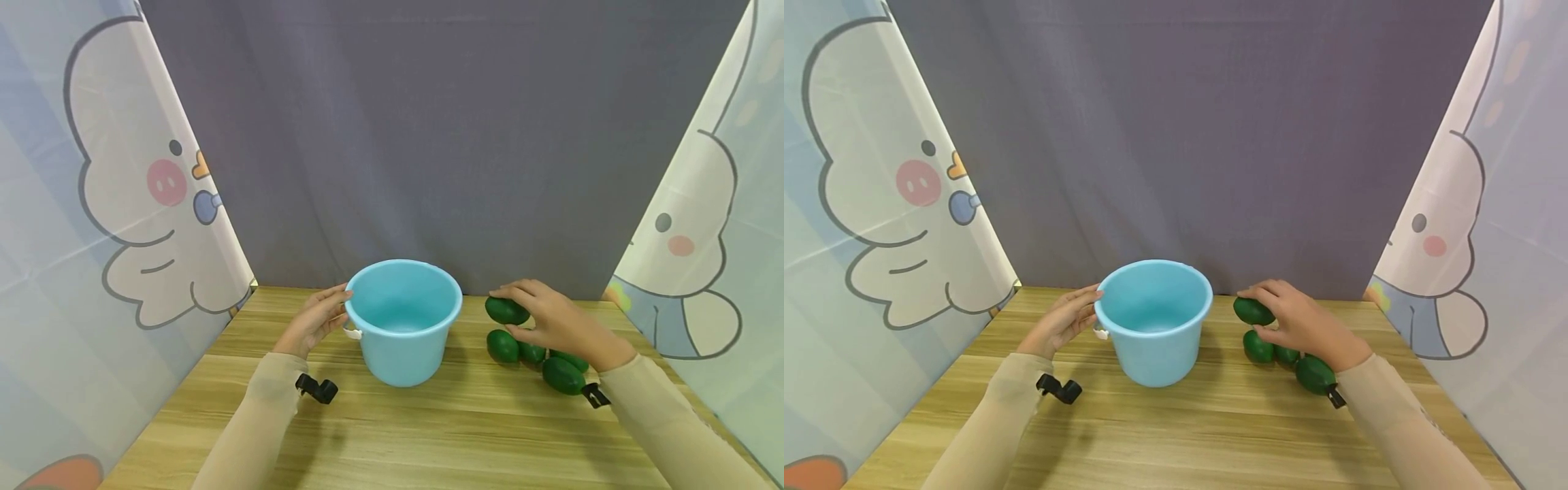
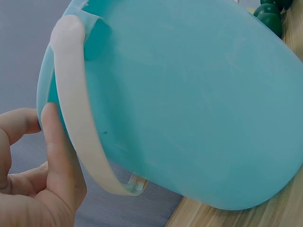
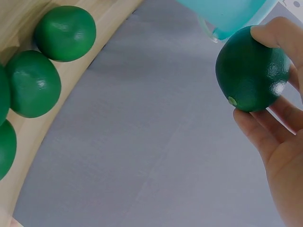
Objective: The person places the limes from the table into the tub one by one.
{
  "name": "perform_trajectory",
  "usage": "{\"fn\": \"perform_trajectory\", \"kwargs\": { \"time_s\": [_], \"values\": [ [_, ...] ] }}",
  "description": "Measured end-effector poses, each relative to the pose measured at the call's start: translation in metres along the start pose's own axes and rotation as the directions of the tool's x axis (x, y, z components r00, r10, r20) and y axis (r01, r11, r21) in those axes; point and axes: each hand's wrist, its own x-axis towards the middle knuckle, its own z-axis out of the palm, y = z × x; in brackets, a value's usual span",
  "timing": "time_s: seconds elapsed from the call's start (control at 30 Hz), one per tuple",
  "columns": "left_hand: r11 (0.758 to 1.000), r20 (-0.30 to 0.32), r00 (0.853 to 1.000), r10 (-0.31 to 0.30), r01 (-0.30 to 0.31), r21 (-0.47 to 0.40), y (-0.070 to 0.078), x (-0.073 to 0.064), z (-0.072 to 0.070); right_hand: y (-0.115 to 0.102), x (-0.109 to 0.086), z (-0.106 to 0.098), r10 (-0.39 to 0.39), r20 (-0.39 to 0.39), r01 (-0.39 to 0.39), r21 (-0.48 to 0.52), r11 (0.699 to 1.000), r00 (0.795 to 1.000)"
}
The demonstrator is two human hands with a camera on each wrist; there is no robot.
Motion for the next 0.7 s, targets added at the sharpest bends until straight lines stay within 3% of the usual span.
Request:
{"fn": "perform_trajectory", "kwargs": {
  "time_s": [0.7],
  "values": [
    [1.0,-0.004,1.0,0.007,-0.007,0.019,0.0,-0.002,-0.001,-0.003,0.02,-0.007,0.006,0.026,-0.006,-0.012,1.0,1.0]
  ]
}}
